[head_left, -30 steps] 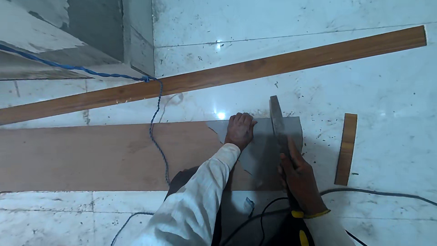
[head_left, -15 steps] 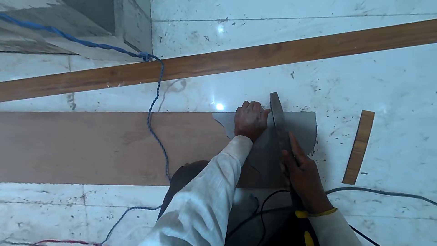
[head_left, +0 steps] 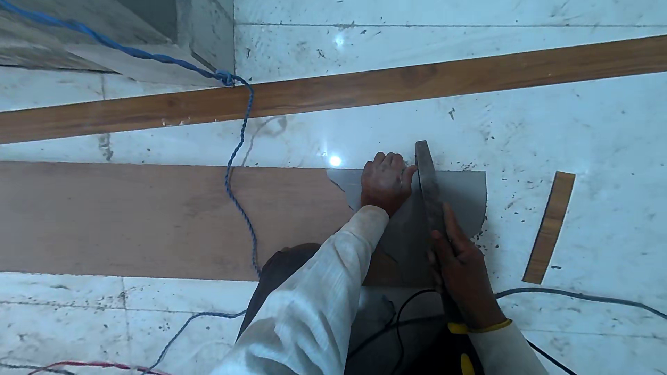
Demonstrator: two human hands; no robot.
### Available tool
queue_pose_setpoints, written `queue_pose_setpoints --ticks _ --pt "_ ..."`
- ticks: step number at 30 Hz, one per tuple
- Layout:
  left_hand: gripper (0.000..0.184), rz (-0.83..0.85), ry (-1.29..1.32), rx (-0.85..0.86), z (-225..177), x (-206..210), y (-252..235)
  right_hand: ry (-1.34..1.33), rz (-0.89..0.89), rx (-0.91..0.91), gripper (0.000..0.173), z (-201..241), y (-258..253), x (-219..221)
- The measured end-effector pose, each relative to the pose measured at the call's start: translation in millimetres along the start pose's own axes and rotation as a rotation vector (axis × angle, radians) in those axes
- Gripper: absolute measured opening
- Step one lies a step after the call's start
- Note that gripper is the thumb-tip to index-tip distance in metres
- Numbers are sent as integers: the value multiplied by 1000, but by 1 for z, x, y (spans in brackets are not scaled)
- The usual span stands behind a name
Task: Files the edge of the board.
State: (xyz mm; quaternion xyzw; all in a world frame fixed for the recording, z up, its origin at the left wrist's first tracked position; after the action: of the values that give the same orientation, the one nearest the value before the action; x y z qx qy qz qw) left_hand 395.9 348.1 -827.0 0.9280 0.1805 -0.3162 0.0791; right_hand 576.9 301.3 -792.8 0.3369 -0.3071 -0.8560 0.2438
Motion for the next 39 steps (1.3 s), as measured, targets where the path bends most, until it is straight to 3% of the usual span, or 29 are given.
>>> queue_pose_setpoints --ticks 5,11,15,20,22,25,29,31,39 --pt "33 44 -8 -36 0 0 -1 138 -46 -67 58 -3 -4 3" --pt "29 -62 -63 82 -4 1 2 319 -132 -128 57 -3 -1 5" --pt "33 101 -63 -3 -5 3 3 504 -153 -163 56 11 -13 5" --pt "31 -5 -85 50 -4 1 -3 490 -250 -268 56 13 -7 8" --pt "32 82 -76 5 -3 3 2 540 -202 -219 57 17 -19 8" --pt "34 102 -59 13 -4 3 -2 451 -147 -179 56 27 -41 0" --pt "31 -3 -55 74 -2 0 -1 102 -96 -141 55 16 -22 -7" --pt "31 30 -40 49 -1 2 1 0 -61 -82 56 10 -12 -7" --pt "30 25 -25 47 -2 0 0 18 -43 -74 56 3 -11 5"
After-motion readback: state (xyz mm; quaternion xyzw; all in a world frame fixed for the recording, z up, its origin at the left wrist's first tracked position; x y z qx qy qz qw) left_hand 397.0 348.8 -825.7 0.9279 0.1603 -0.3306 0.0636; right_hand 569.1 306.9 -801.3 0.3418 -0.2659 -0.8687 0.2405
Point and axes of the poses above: each hand's wrist, its own y-axis away from the middle knuckle, its own x-axis out of the palm, z = x × y, the point moved 7 cm from there along -y, towards the middle knuckle, and after that the axes turned 11 degrees about y, right-handed, at the moved point
